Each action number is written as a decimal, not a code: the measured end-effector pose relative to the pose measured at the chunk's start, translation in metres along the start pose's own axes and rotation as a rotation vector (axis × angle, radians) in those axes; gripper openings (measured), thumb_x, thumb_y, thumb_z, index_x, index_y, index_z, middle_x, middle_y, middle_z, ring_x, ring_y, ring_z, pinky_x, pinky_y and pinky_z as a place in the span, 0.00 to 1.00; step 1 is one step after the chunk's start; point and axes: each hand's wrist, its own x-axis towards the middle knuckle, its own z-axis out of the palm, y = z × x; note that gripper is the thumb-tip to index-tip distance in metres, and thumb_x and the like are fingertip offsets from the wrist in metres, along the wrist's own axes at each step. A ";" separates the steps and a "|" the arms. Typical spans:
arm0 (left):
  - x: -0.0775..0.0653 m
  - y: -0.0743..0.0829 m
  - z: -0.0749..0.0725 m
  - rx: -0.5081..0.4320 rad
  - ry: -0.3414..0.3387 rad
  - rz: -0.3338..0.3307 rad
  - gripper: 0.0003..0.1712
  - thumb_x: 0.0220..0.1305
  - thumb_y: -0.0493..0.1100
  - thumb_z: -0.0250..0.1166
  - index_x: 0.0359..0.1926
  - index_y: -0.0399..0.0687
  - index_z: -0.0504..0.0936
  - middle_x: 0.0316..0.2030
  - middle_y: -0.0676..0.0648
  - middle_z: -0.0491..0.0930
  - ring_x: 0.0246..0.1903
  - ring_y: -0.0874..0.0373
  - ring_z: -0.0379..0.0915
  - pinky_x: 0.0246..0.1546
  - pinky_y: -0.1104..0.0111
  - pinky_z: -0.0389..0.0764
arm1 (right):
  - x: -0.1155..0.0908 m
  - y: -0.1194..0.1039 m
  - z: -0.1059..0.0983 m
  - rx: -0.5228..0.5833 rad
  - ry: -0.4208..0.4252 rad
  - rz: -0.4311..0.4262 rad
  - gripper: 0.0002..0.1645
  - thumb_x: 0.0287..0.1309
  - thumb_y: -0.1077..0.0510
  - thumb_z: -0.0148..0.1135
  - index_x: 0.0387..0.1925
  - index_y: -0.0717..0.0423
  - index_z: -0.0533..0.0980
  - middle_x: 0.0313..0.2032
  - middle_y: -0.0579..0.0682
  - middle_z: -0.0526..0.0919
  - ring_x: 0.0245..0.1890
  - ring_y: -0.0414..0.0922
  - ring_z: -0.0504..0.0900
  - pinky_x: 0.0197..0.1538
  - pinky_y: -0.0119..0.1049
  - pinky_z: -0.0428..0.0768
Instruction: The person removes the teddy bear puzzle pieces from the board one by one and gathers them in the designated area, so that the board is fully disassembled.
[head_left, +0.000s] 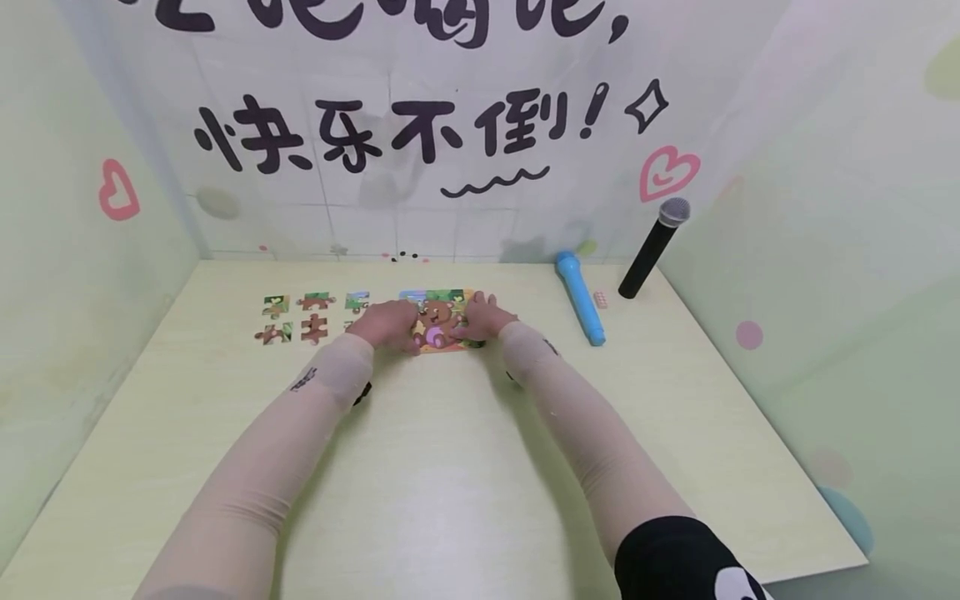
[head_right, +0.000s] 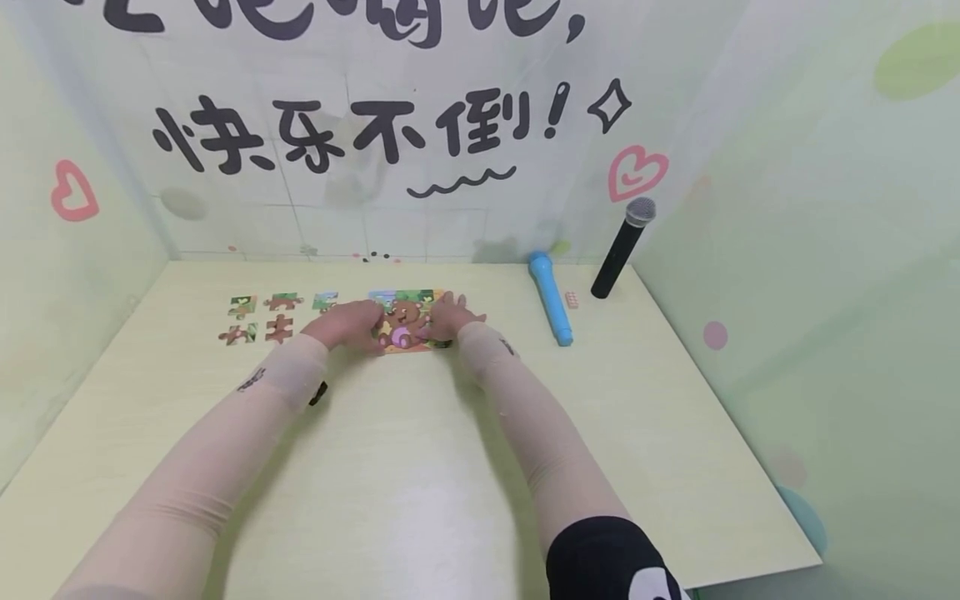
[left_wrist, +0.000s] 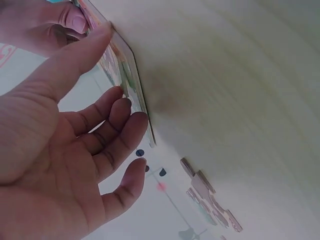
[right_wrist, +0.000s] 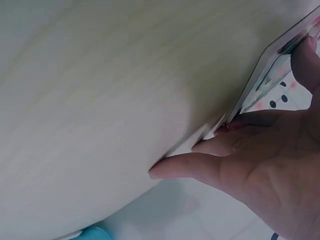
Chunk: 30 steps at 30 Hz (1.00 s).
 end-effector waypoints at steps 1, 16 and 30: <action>0.000 -0.001 0.000 -0.005 0.009 -0.005 0.16 0.58 0.47 0.76 0.36 0.45 0.77 0.33 0.46 0.78 0.32 0.53 0.72 0.33 0.61 0.75 | 0.000 -0.001 0.000 0.009 0.000 0.007 0.57 0.69 0.32 0.54 0.77 0.70 0.48 0.78 0.63 0.45 0.77 0.62 0.45 0.64 0.75 0.60; -0.006 -0.010 -0.003 -0.130 0.050 0.016 0.18 0.62 0.45 0.73 0.46 0.43 0.76 0.41 0.45 0.78 0.39 0.51 0.72 0.42 0.59 0.75 | -0.001 0.006 -0.012 0.079 -0.080 -0.051 0.52 0.73 0.33 0.49 0.77 0.68 0.50 0.79 0.64 0.44 0.78 0.62 0.41 0.75 0.59 0.52; -0.006 -0.013 0.002 -0.170 0.075 0.056 0.27 0.57 0.43 0.76 0.57 0.44 0.79 0.40 0.46 0.78 0.39 0.52 0.72 0.42 0.58 0.75 | -0.006 0.011 -0.007 0.100 -0.077 -0.070 0.55 0.73 0.40 0.53 0.78 0.68 0.37 0.79 0.63 0.35 0.79 0.60 0.34 0.77 0.52 0.43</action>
